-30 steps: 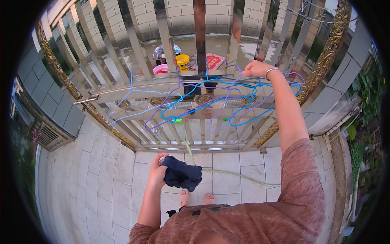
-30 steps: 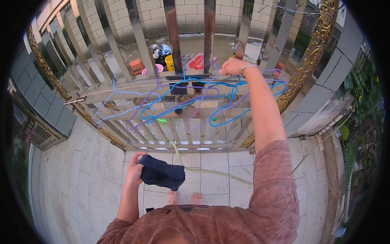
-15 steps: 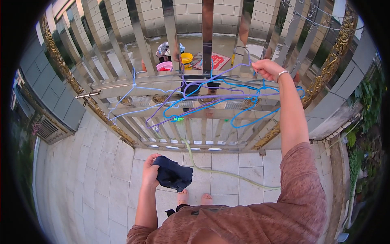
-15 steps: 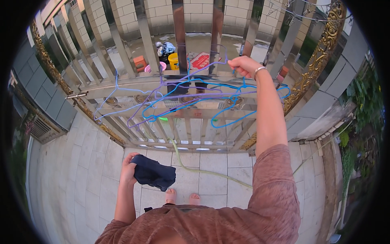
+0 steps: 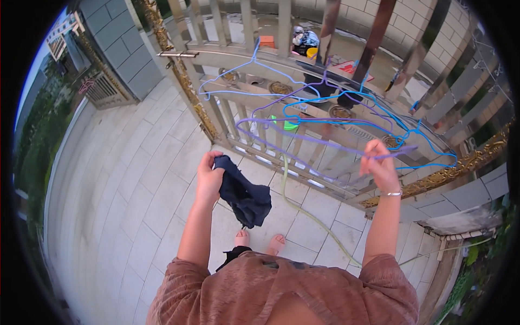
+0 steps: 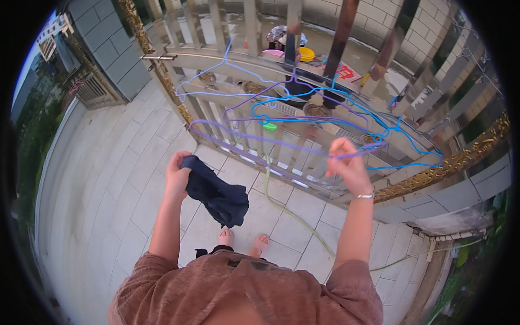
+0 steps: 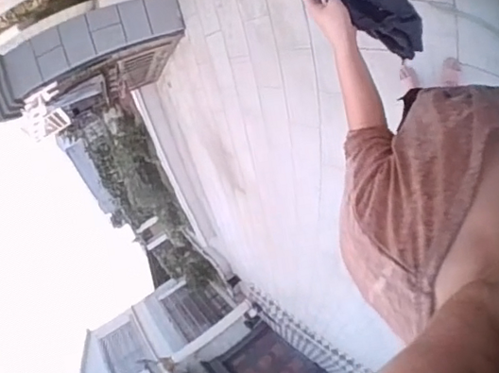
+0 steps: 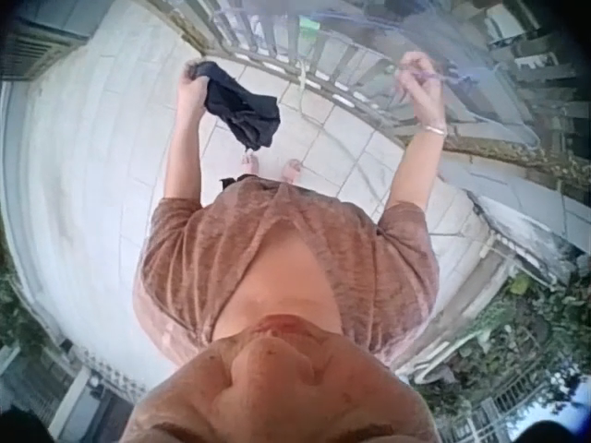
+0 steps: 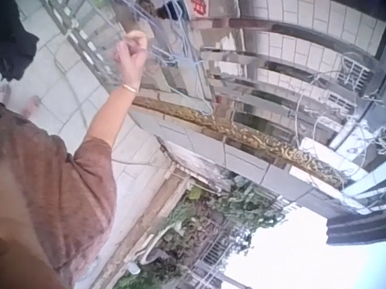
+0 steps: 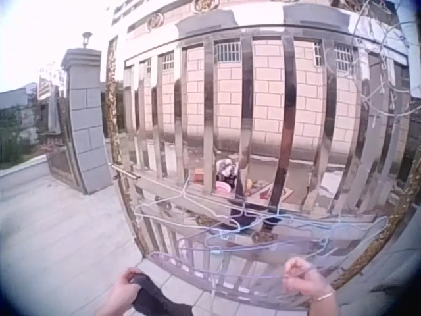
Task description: The person removes a pair of shorts from a hanger, washes them by hand in a basin of water on a patio, and wrings them out. They then place the shorts back onto a hanger and hang them on a metal gate.
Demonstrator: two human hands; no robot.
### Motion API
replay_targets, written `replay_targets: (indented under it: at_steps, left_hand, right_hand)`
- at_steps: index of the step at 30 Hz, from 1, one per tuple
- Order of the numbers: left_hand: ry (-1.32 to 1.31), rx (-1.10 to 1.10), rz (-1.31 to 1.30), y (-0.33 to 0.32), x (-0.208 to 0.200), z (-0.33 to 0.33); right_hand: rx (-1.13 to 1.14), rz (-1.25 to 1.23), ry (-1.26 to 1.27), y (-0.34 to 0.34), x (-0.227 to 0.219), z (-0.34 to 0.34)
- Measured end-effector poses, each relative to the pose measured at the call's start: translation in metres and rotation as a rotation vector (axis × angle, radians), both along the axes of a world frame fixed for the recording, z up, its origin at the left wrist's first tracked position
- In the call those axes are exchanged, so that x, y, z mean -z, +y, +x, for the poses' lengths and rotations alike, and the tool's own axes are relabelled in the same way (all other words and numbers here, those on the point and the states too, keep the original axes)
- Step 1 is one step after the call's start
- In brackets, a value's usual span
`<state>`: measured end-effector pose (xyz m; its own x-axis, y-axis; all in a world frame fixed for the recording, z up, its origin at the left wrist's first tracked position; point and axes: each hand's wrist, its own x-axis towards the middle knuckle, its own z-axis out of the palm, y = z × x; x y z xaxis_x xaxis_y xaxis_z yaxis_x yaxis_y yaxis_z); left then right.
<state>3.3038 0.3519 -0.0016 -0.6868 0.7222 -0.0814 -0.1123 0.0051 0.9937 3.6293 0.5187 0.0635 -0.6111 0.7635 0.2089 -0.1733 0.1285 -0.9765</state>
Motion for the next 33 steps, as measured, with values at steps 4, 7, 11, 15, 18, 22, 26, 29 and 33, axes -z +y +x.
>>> replay_targets:
  at_steps: [4,7,11,15,18,22,26,29,33]
  left_hand:
    - [0.169,-0.143,-0.08,-0.011,0.016,-0.024]
    - [0.179,-0.272,-0.126,-0.026,0.035,-0.036]
    - [0.131,-0.428,-0.149,-0.06,0.065,-0.057]
    - [0.141,-0.53,-0.147,-0.088,0.076,-0.081]
    - [0.239,-0.513,-0.236,-0.121,0.062,-0.09]
    - [0.544,-0.449,-0.322,-0.161,0.06,-0.082]
    - [0.616,-0.379,-0.162,-0.202,0.038,-0.088]
    - [0.694,-0.312,-0.167,-0.237,0.02,-0.109]
    - [0.689,-0.208,-0.293,-0.277,0.002,-0.131]
  right_hand:
    - [-0.105,0.02,-0.306,-0.056,0.03,-0.054]
    - [-0.104,0.183,-0.373,-0.095,0.038,-0.082]
    - [-0.191,0.255,-0.488,-0.138,0.028,-0.109]
    - [-0.288,0.218,-0.58,-0.174,0.027,-0.136]
    - [-0.206,0.28,-0.461,-0.207,0.045,-0.172]
    - [-0.162,0.41,-0.556,-0.254,0.062,-0.231]
    - [-0.198,0.294,-0.487,-0.298,0.081,-0.297]
    - [-0.424,0.201,-0.439,-0.314,0.098,-0.34]
    - [-0.486,0.116,-0.077,-0.365,0.125,-0.392]
